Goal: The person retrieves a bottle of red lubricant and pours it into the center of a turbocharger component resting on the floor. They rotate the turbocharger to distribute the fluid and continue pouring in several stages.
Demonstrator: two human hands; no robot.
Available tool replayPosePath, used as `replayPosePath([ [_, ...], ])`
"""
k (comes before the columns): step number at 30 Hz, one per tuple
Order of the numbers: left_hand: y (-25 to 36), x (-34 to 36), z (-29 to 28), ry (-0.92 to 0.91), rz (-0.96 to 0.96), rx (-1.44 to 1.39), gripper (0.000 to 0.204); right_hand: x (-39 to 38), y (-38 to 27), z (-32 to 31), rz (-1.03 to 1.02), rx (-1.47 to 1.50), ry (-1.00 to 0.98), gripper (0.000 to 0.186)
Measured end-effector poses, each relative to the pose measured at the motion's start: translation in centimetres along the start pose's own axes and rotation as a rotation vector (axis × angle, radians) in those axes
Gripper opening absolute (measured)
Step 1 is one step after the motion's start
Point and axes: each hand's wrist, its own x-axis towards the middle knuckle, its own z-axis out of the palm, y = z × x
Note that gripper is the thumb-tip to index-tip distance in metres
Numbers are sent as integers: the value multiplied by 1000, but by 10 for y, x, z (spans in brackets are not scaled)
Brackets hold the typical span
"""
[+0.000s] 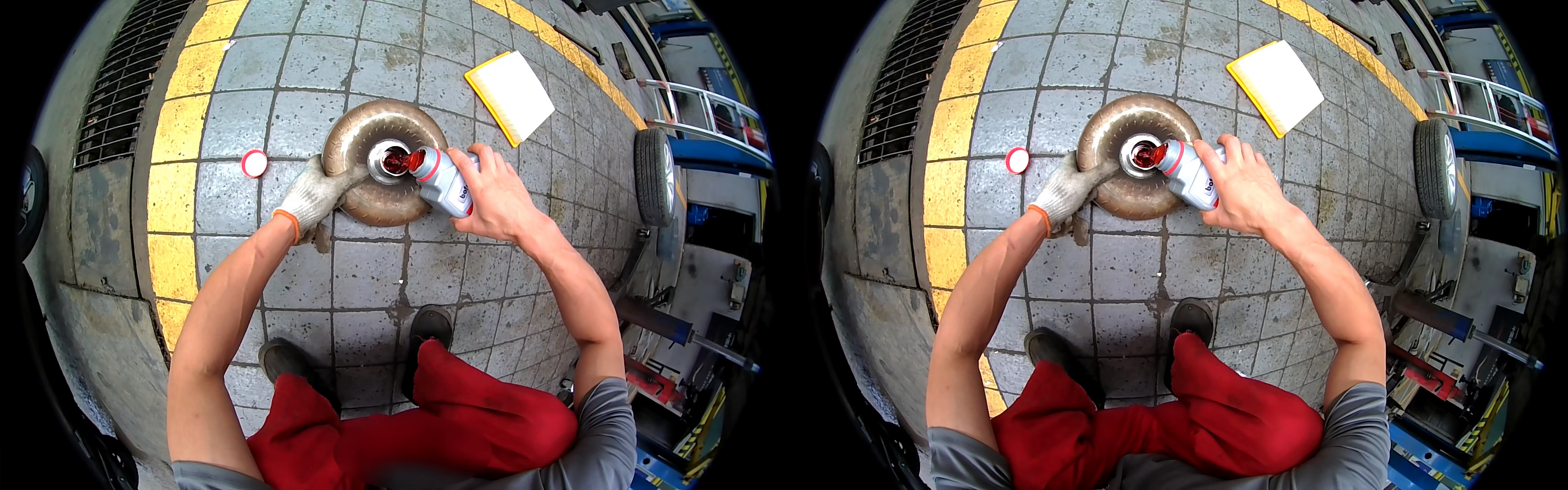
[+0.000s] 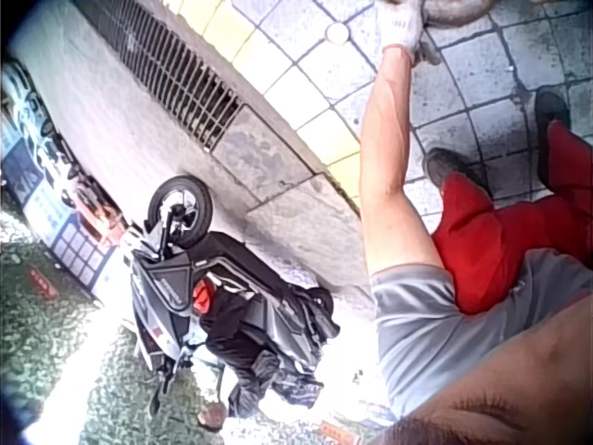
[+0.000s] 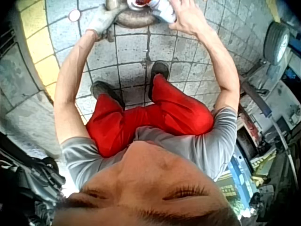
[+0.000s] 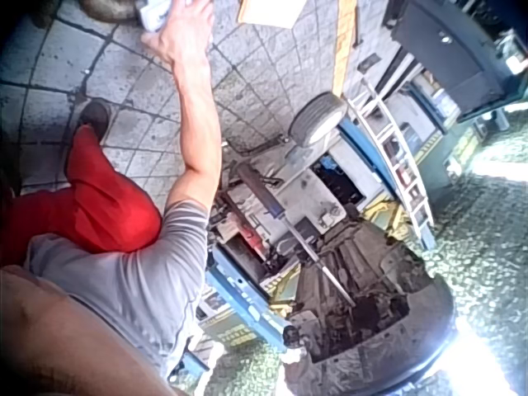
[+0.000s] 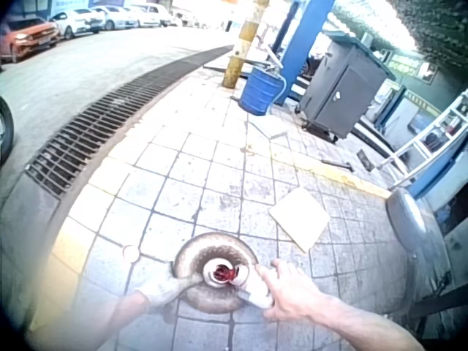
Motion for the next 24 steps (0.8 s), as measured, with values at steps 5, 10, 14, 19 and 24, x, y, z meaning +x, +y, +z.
replayPosePath([
  [5, 9, -8, -1, -2, -17, 10, 105, -1, 2, 1, -7, -10, 5, 107],
  [10, 6, -6, -1, -2, -4, 1, 106, -2, 3, 2, -6, -18, 5, 107],
  [14, 0, 0, 0, 8, 2, 3, 106, -1, 2, 0, -3, -16, 1, 107],
  [19, -2, 1, 1, 1, 12, -16, 104, -1, 2, 1, -4, 6, 12, 107],
  [24, 5, -4, 1, -3, 8, -11, 102, -2, 3, 1, -2, 74, 84, 107],
])
